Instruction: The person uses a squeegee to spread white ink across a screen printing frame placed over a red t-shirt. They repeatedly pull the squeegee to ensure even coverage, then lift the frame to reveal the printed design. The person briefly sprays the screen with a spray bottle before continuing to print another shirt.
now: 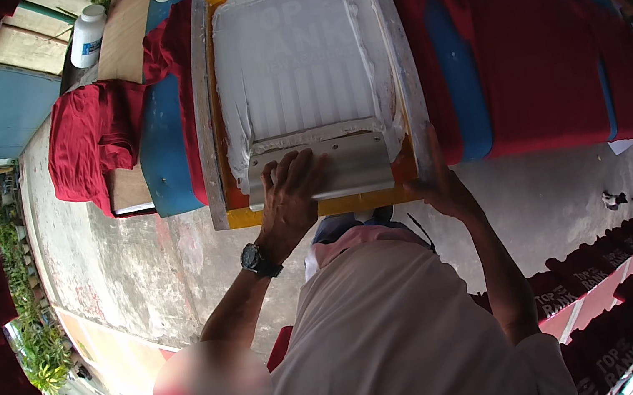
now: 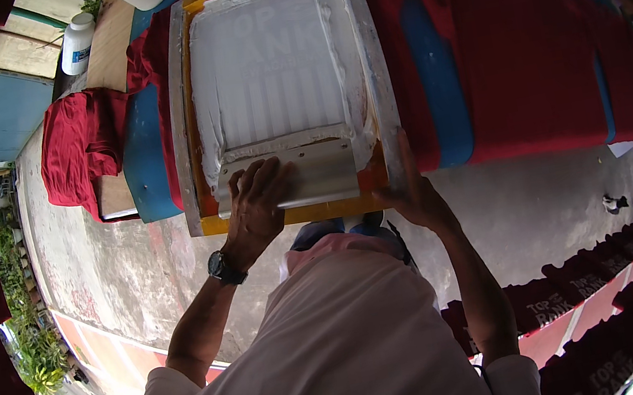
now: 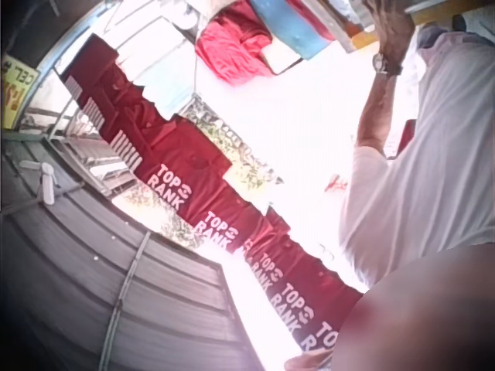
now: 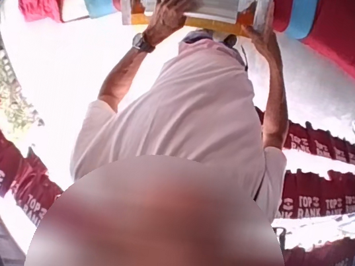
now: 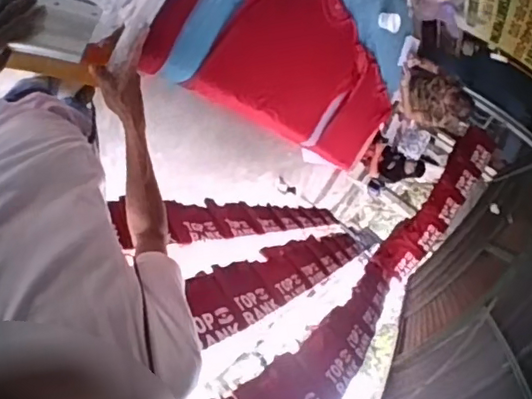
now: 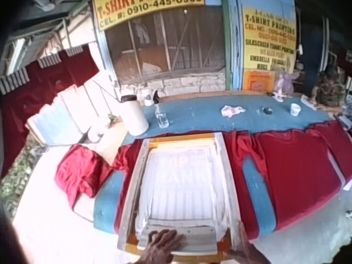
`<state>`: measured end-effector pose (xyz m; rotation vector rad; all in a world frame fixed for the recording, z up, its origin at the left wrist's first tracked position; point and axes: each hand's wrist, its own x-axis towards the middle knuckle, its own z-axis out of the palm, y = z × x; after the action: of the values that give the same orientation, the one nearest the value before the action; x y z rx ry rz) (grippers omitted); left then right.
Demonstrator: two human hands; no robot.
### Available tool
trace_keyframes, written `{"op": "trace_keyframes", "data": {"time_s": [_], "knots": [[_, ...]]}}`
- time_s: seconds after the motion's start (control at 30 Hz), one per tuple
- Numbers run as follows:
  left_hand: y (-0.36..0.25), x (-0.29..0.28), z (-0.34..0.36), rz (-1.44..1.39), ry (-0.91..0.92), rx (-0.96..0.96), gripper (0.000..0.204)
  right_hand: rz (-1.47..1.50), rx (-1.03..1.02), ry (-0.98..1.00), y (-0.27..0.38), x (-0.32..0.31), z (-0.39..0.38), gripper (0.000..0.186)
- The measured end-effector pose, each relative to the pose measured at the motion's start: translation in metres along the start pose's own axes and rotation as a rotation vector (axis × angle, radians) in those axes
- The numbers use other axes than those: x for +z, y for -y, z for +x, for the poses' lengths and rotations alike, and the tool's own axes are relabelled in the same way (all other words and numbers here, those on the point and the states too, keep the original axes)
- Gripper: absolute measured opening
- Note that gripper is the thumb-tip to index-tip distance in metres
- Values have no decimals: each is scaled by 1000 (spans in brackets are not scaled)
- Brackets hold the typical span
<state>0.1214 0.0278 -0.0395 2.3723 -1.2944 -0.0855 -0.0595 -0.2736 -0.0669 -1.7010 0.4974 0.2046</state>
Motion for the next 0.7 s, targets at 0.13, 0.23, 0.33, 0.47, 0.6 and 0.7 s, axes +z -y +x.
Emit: {"op": "trace_keyframes", "data": {"time_s": [0.13, 0.23, 0.33, 0.47, 0.6, 0.7], "knots": [[-2, 1, -4, -16, 17, -7, 90, -65, -35, -25, 2, 2, 3, 124], [-4, 1, -5, -24, 15, -1, 85, -37, -3, -16, 3, 2, 4, 123], [-5, -1, -5, -26, 14, -9, 88, -53, -3, -29, 3, 2, 5, 122], [-7, -9, -6, -116, 45, -55, 91, -49, -38, -31, 3, 2, 4, 120], [7, -19, -21, -134, -49, -126, 93, -105, -43, 4, 4, -2, 3, 123], [47, -31, -43, -111, -327, -345, 78, -218, -48, -39, 10, -5, 1, 123]]}}
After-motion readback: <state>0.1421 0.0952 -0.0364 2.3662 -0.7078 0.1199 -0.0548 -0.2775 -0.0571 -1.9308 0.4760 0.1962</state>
